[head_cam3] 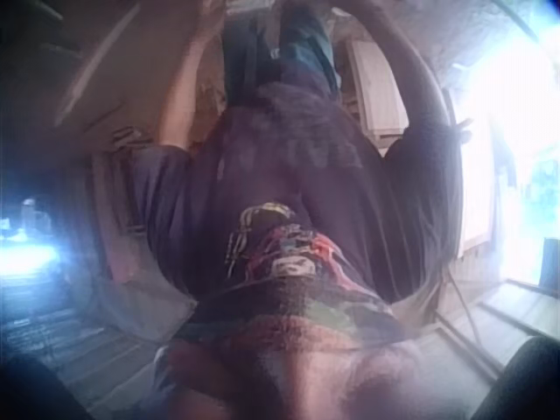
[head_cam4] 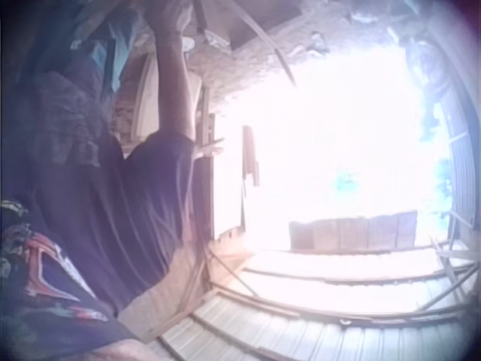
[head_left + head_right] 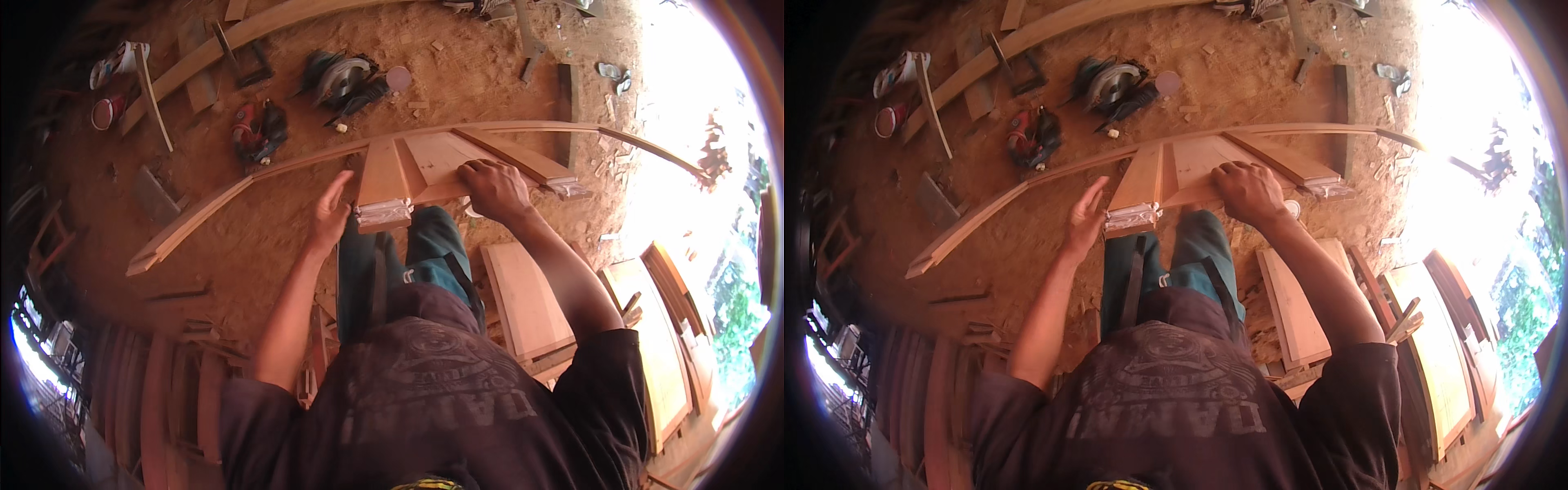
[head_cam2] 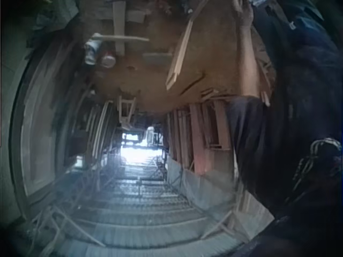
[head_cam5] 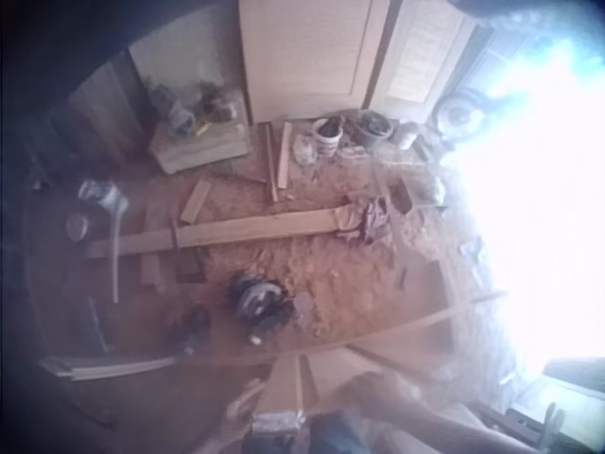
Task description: The person applies white glue to the edges of a wooden plank using a brush, then joins it to another plank. The person works while sitting on the floor in a cluttered workshop.
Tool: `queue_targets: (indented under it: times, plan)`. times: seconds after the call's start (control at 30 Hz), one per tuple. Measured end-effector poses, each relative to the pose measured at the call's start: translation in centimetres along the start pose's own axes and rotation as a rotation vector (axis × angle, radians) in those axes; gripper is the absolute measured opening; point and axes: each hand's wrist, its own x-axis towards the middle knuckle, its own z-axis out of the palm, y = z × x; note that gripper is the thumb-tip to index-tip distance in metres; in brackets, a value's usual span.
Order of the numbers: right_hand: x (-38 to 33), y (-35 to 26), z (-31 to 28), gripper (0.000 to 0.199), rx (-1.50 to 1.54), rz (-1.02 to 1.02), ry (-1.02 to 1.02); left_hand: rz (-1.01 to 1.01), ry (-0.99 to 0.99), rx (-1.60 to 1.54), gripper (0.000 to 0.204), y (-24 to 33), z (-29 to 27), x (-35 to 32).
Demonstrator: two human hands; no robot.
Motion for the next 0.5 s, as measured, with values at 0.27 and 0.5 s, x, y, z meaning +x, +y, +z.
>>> queue_targets:
  times: [0.27, 0.5]
  plan:
    - [-0.6, -3.7, -4.2, 0.066, 0.241, 0.005, -0.033, -0.632, -0.044, -0.919, 0.052, -2.2, 4.9, 6.3]
    - [7.5, -18.8, -1.5, 0.05, 0.188, -0.177, 0.308, -0.661, -0.078, -0.952, 0.047, -1.6, 5.9, 6.7]
